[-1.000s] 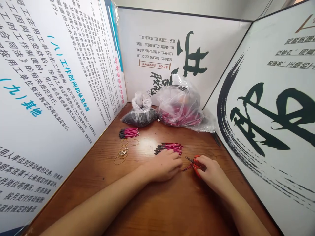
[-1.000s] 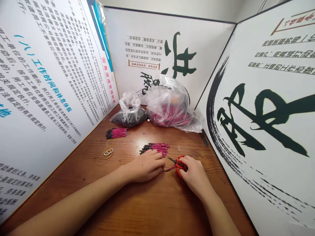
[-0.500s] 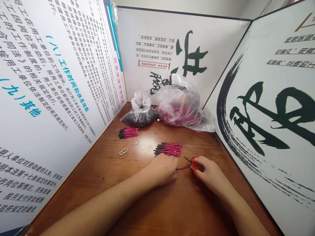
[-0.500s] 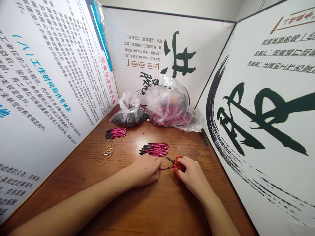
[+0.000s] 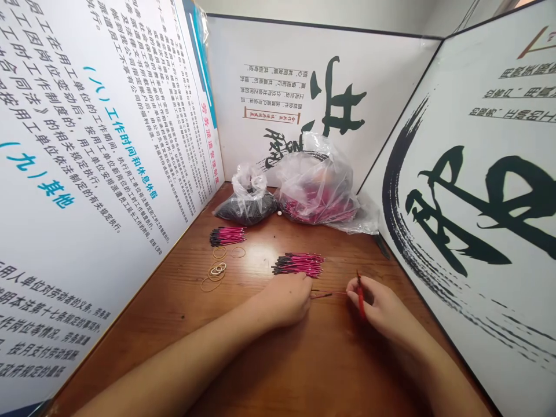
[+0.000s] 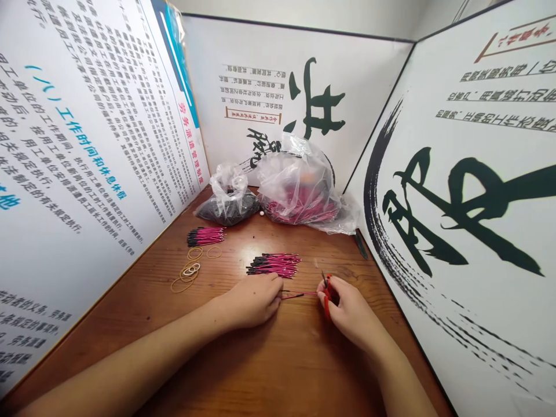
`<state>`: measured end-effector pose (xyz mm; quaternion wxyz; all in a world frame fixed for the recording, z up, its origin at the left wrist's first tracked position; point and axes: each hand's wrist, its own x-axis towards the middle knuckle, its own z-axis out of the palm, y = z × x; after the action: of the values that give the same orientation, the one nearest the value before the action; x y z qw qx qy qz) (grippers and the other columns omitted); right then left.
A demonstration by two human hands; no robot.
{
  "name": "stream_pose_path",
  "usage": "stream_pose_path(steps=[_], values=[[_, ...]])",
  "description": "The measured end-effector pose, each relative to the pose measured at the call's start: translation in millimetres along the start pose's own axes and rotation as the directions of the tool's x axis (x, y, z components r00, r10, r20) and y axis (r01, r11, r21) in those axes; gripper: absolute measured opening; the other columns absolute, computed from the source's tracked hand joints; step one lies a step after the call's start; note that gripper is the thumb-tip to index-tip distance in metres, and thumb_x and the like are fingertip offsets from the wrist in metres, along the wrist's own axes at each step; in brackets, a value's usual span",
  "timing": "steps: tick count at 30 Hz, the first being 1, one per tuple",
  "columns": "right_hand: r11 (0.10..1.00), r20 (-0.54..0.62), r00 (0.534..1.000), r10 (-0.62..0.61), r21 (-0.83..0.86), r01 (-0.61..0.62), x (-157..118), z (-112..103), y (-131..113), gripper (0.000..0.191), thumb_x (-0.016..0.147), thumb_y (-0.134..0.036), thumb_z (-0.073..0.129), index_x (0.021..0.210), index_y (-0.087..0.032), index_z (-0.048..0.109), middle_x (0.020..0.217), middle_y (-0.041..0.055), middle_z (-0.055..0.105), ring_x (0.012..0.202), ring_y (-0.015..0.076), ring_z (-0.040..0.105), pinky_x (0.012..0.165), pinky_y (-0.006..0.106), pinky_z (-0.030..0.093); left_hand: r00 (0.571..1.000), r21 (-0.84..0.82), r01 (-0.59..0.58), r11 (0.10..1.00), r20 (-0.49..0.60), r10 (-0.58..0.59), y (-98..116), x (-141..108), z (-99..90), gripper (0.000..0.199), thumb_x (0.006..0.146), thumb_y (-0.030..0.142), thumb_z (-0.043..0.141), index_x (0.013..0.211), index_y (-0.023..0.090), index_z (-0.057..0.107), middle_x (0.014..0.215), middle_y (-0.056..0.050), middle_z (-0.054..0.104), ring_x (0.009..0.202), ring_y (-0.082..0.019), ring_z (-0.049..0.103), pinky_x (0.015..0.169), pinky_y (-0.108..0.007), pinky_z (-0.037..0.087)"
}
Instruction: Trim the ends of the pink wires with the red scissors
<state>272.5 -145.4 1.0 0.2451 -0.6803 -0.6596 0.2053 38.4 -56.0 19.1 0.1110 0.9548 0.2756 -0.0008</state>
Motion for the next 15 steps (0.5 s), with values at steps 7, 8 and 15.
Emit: stream_pose_path(steps=[7,8,15], values=[[0.986,-0.122,0.990,0.077,0.153,-0.058,9,13,3,0.027,0.095,-0.042,0.059,0.098,-0.015,0.063,0.089,0.0007,0.065,0.077,0.0134,0.062,0.072,0.033,0.053,0.997,-0.072,-0.031,0.997,0.067,0.036,5,-5,-12.9,0.011,0.081,0.023,0.053,0.085,0.018,0.061,0.086,-0.010,0.073,0.070,-0.026,0.068,0.054,-0.031,0.046],[0.983,-0.142,0.987,0.079,0.177,-0.053,12,18,1,0.026,0.095,-0.041,0.059,0.101,-0.016,0.064,0.096,0.0024,0.066,0.085,0.0153,0.064,0.078,0.036,0.054,0.995,-0.102,-0.049,0.994,0.079,0.057,5,-5,-15.5,0.007,0.079,0.023,0.054,0.080,0.019,0.060,0.082,-0.008,0.072,0.066,-0.024,0.067,0.051,-0.029,0.042],[0.928,-0.242,0.954,0.179,0.363,-0.082,13,25,-15,0.031,0.095,-0.041,0.059,0.112,-0.016,0.064,0.103,0.0042,0.067,0.085,0.0153,0.066,0.074,0.034,0.056,0.995,-0.518,-0.072,0.852,0.018,0.095,-5,1,-11.9,0.009,0.071,0.019,0.057,0.072,0.020,0.048,0.064,0.004,0.054,0.057,-0.011,0.047,0.050,-0.022,0.031]])
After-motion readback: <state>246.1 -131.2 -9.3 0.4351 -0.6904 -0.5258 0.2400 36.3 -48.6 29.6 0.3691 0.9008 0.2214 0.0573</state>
